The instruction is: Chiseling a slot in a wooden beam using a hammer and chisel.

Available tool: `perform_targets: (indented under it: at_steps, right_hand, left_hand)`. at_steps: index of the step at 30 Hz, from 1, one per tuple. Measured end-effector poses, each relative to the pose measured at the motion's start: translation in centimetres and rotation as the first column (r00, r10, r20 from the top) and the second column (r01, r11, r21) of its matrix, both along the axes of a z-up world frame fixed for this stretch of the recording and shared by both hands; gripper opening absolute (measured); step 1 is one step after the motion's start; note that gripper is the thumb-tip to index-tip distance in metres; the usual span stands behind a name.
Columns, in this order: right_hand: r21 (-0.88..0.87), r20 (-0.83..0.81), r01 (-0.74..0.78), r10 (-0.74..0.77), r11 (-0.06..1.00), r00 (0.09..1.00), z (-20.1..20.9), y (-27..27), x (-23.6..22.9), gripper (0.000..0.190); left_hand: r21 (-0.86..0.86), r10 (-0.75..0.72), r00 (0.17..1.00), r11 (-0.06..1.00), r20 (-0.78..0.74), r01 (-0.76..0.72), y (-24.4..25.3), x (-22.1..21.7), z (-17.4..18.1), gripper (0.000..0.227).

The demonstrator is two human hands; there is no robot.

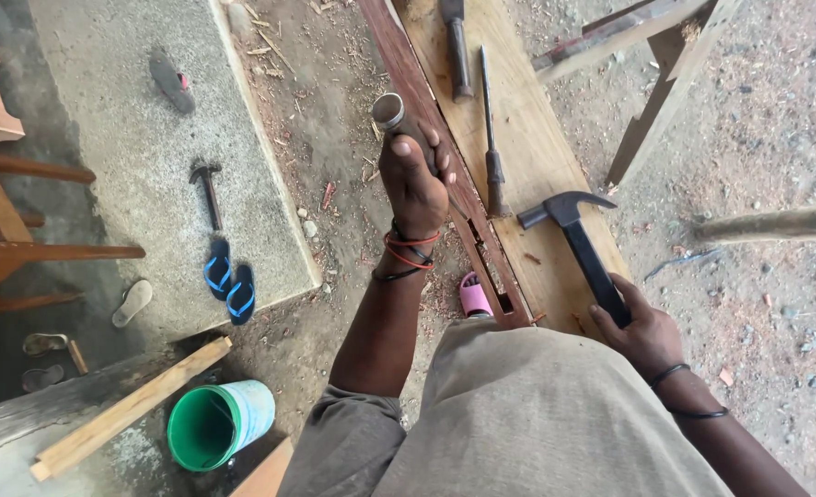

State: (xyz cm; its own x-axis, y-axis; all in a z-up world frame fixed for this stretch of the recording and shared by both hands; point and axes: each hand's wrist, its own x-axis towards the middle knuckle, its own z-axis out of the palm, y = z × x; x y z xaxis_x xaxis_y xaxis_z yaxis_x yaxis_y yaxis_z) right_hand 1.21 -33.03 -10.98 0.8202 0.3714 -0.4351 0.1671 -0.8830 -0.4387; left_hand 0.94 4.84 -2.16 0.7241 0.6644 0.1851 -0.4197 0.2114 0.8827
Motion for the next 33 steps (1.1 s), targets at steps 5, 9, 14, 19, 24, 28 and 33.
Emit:
perform_targets:
  at_steps: [5,9,14,19,24,28,33]
  right_hand:
    - [-0.018,-0.024,0.010,-0.010,1.000,1.000,0.4,0.0,0.0,0.071]
    - [0.005,-0.024,0.004,-0.003,1.000,1.000,-0.1,-0.3,0.1,0.071]
    - [-0.009,-0.010,-0.006,0.005,1.000,1.000,0.4,-0.1,0.1,0.070]
    - [-0.001,-0.001,-0.007,0.007,1.000,1.000,0.2,-0.2,0.2,0.071]
    - [-0.018,0.005,-0.021,0.021,1.000,1.000,0.1,-0.6,0.2,0.070]
    - [0.043,0.020,-0.031,0.030,0.999,0.999,-0.1,-0.8,0.3,0.068]
    - [0.052,0.042,-0.009,0.007,0.999,0.999,-0.3,-0.9,0.4,0.068]
  left_hand:
    - [0.055,0.029,0.999,0.998,0.015,-0.030,-0.1,0.7,-0.6,0.059]
    - [0.045,0.038,0.999,0.998,0.013,-0.039,0.0,0.9,-0.5,0.058]
    - [0.058,0.045,0.999,0.997,0.029,-0.047,0.1,1.1,-0.7,0.058]
    - [0.049,0.061,0.998,0.997,0.025,-0.063,0.0,1.2,-0.5,0.056]
    - [0.123,0.066,0.996,0.990,0.055,-0.072,-0.4,2.0,-0.8,0.050]
    - [0.484,0.076,0.997,0.872,0.026,-0.079,-0.7,2.4,0.4,0.041]
    - [0.602,0.031,0.999,0.798,0.013,-0.032,-0.3,2.5,-0.6,0.033]
